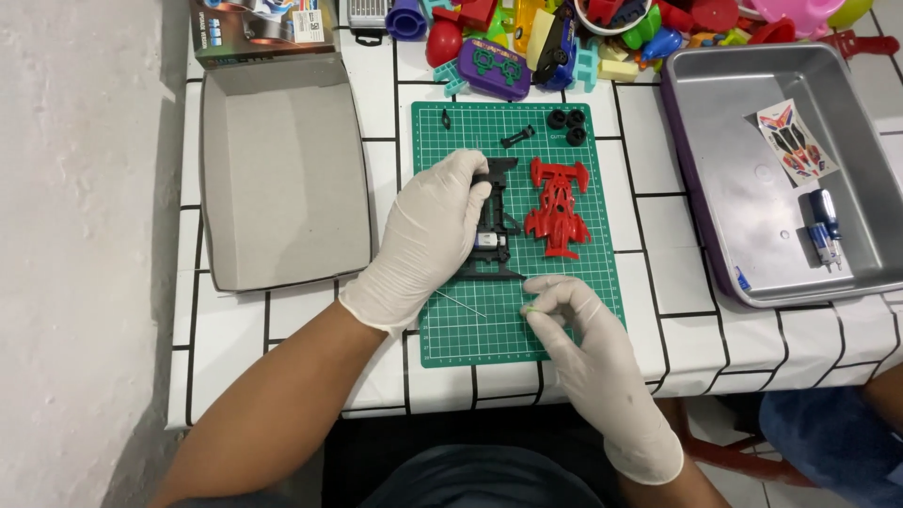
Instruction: The person assembles a toy vehicle on a green cutting mat. They connect black and red plastic components, insert a small motor into the frame, and attach wheels to the axle. The person also handles a small screwdriver and a battery during the process.
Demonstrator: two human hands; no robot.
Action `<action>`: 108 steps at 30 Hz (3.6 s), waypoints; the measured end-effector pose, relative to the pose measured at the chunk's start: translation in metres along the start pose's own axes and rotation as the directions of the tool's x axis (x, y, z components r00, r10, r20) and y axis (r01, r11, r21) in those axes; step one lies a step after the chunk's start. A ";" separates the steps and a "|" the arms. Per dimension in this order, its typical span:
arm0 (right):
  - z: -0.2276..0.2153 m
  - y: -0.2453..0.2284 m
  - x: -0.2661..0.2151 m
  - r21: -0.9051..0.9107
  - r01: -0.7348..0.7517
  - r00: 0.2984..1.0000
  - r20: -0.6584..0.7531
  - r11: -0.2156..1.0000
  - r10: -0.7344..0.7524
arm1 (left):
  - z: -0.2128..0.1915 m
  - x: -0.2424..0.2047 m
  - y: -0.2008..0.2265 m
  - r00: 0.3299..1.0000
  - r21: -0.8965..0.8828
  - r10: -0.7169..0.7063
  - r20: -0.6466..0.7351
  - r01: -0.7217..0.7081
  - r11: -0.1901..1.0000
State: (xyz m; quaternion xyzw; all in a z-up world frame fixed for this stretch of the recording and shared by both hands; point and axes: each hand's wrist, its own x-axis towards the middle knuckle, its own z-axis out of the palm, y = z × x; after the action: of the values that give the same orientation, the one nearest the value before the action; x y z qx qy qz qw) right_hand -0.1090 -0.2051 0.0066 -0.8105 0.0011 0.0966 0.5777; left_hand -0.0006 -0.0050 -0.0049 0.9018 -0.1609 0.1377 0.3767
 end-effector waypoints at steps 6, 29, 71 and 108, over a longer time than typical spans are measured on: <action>0.001 -0.030 -0.012 0.309 -0.159 0.968 0.237 0.938 0.085 | 0.022 0.018 -0.012 0.999 0.144 0.032 -0.013 -0.029 0.989; -0.021 -0.044 0.001 0.206 0.124 0.991 0.024 0.971 -0.132 | -0.050 -0.059 0.068 0.965 0.176 -0.254 -0.067 0.262 0.949; -0.032 -0.031 0.053 -0.135 0.440 0.882 0.251 0.888 -0.399 | -0.062 -0.071 0.068 0.993 -0.193 -0.115 0.017 0.116 0.974; -0.028 -0.025 0.094 -0.007 0.617 0.785 -0.074 0.787 -0.615 | 0.005 -0.010 0.009 0.995 -0.617 -0.043 -0.088 -0.021 0.787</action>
State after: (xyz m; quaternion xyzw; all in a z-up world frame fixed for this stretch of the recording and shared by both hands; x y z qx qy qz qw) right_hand -0.0098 -0.2124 0.0237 -0.7643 -0.2414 -0.1264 0.5845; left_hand -0.0130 -0.0131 -0.0066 0.7225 -0.1733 0.1189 0.6586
